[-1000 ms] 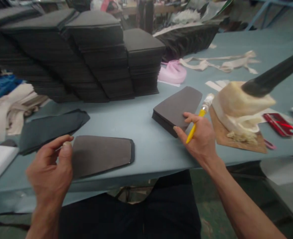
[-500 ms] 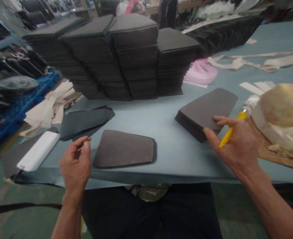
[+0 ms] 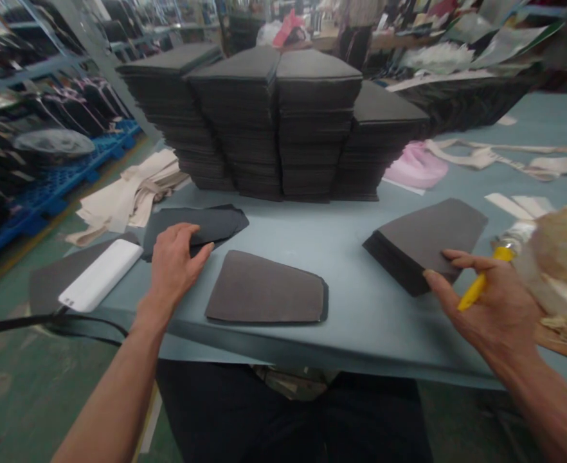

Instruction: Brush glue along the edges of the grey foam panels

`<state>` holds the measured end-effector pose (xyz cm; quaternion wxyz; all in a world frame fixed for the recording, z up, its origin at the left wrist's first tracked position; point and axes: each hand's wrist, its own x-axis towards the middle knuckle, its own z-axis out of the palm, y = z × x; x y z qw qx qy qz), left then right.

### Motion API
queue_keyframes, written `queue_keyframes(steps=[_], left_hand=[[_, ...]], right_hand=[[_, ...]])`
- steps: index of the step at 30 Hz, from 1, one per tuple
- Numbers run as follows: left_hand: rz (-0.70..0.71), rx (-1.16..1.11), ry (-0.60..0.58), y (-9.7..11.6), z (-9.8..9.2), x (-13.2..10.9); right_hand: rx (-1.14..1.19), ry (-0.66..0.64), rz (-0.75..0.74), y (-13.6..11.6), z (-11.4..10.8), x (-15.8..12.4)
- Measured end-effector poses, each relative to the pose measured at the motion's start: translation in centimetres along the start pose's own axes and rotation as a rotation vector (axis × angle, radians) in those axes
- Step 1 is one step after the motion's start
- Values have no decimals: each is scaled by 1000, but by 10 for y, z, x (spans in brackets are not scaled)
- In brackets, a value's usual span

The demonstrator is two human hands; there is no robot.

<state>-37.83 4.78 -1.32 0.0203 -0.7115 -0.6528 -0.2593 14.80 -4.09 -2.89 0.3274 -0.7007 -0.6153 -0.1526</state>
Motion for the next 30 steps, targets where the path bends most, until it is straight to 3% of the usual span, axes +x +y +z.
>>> queue_keyframes(steps=[7,14,30], left_hand=[[119,28,-177,-34,-1,31],[150,-67,-164,-40,-4,29],[111,-177,-177,-47,0,32]], right_hand=[[14,-72,58,2,-8,15],[17,-117,140,-3,-17,24],[-79,-219,141,-9,-30,23]])
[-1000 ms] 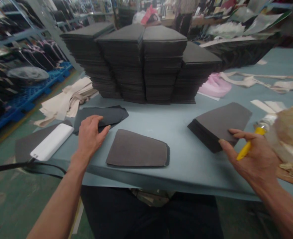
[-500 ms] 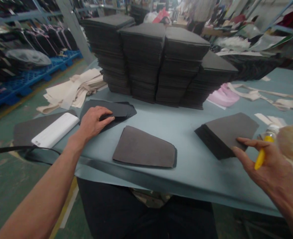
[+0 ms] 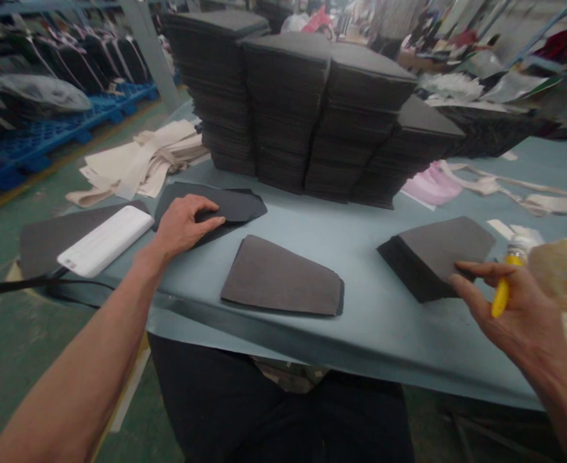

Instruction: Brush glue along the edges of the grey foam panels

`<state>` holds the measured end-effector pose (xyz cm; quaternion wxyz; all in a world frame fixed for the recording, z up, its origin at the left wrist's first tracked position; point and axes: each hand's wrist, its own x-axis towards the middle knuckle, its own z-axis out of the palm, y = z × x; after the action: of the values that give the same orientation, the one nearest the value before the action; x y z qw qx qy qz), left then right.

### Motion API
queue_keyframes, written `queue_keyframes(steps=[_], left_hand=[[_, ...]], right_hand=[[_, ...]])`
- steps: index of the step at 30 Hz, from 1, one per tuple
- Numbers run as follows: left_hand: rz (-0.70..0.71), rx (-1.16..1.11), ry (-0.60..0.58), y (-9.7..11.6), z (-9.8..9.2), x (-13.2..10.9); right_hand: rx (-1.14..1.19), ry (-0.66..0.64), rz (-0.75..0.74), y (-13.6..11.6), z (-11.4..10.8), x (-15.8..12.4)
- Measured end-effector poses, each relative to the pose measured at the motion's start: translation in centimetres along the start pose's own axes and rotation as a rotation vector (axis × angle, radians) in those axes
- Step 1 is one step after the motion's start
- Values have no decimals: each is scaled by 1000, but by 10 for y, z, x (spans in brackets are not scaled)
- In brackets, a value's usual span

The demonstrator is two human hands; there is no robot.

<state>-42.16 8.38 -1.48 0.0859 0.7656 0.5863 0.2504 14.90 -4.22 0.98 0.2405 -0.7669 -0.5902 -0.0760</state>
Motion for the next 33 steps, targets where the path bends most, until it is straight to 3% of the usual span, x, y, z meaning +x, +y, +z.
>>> queue_keyframes(steps=[10,21,33], left_hand=[[1,26,72,5,5,-7],[38,-16,38,1,3,-8],[-33,-46,29,3,1,-3]], right_hand=[[70,-5,49,1,2,1],[87,65,22,5,8,-1],[92,15,91,-9,1,-2]])
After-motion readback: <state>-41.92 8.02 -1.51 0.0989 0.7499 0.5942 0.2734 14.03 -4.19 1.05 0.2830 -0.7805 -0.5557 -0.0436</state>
